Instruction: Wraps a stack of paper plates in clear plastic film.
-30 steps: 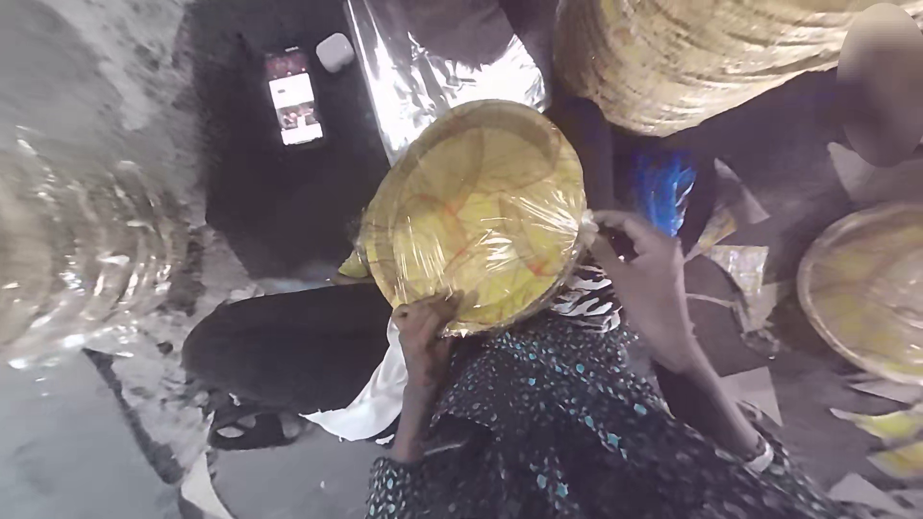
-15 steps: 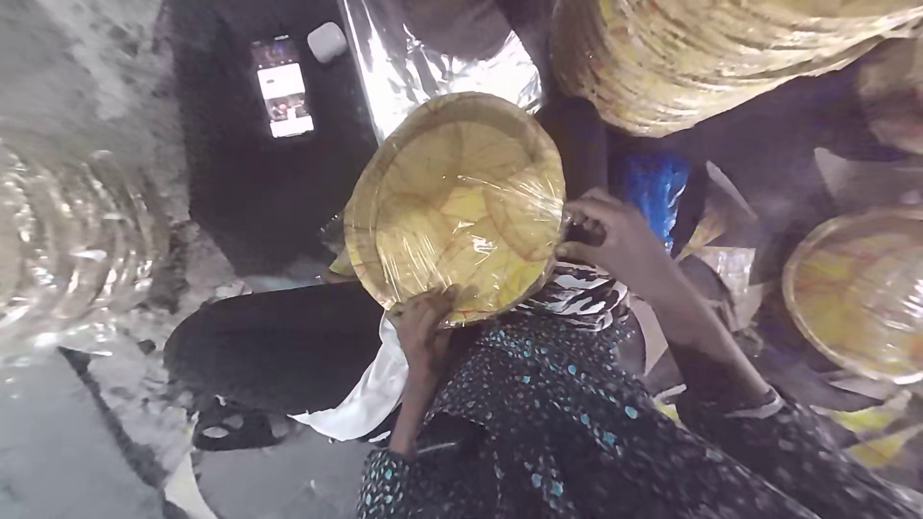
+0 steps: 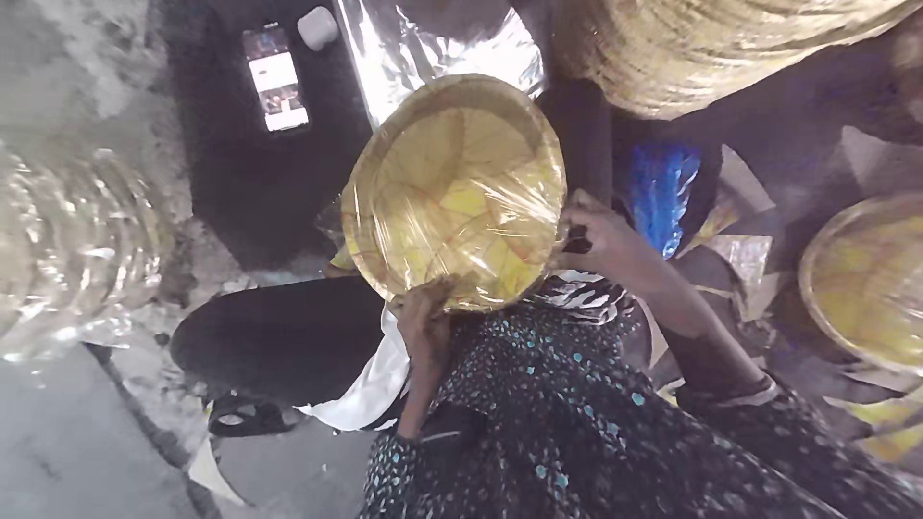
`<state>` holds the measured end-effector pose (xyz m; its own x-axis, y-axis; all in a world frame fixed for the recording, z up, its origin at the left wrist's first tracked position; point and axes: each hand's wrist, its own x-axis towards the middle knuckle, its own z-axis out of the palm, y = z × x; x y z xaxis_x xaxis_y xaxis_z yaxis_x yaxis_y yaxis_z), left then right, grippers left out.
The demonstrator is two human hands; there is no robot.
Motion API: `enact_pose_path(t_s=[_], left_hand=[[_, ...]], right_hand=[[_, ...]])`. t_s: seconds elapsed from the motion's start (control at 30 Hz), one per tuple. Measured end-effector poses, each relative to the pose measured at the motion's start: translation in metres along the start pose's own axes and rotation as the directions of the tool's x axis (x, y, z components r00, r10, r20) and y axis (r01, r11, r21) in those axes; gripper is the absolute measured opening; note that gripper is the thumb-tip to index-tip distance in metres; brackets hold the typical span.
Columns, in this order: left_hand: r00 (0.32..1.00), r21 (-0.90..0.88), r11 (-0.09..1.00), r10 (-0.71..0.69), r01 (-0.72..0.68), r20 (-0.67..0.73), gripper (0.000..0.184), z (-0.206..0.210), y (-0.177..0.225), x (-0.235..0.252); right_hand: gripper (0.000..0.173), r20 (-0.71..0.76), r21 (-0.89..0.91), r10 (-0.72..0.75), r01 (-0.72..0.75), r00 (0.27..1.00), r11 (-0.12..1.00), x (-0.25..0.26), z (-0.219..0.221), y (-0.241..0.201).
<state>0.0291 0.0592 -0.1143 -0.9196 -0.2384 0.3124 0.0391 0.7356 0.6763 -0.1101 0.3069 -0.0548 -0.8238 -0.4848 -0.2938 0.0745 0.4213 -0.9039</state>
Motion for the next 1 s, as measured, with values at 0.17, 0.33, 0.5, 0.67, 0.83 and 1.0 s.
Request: enact_pose_path(t_s=[0.17,0.33,0.5,0.67,0.83,1.0], left_hand=[[1.000,0.004,1.000,-0.006,0.006,0.006,0.015,0.002,-0.002,-0.001],[0.999,0.007,1.000,-0.009,0.009,0.035,0.014,0.001,-0.003,0.001],[0.998,-0.021,1.000,-0.014,0.015,0.066,0.017,-0.004,-0.006,0.004],[0.998,-0.057,0.998,0.009,-0.006,0.059,0.017,-0.007,-0.010,0.003],[0.998,-0.065,0.998,0.024,-0.020,0.062,0.014,-0.007,-0.010,0.002],[0.997,-0.073,0.997,0.027,-0.021,0.072,0.015,-0.005,-0.011,0.001]], right_hand=[[0.027,0.027,-0.033,0.019,-0.018,0.999,0.999,0.001,0.003,0.000],[0.023,0.016,-0.035,0.000,0.001,1.000,0.999,0.002,0.004,0.005],[0.030,-0.114,-0.206,-0.031,0.007,0.993,0.978,-0.004,0.010,-0.004],[0.023,-0.136,-0.145,-0.057,0.037,0.989,0.989,-0.007,0.005,-0.015],[0.022,-0.136,-0.094,0.025,-0.038,0.990,0.995,-0.009,-0.011,-0.015],[0.013,-0.257,-0.153,0.080,-0.122,0.963,0.981,-0.004,-0.012,-0.022]])
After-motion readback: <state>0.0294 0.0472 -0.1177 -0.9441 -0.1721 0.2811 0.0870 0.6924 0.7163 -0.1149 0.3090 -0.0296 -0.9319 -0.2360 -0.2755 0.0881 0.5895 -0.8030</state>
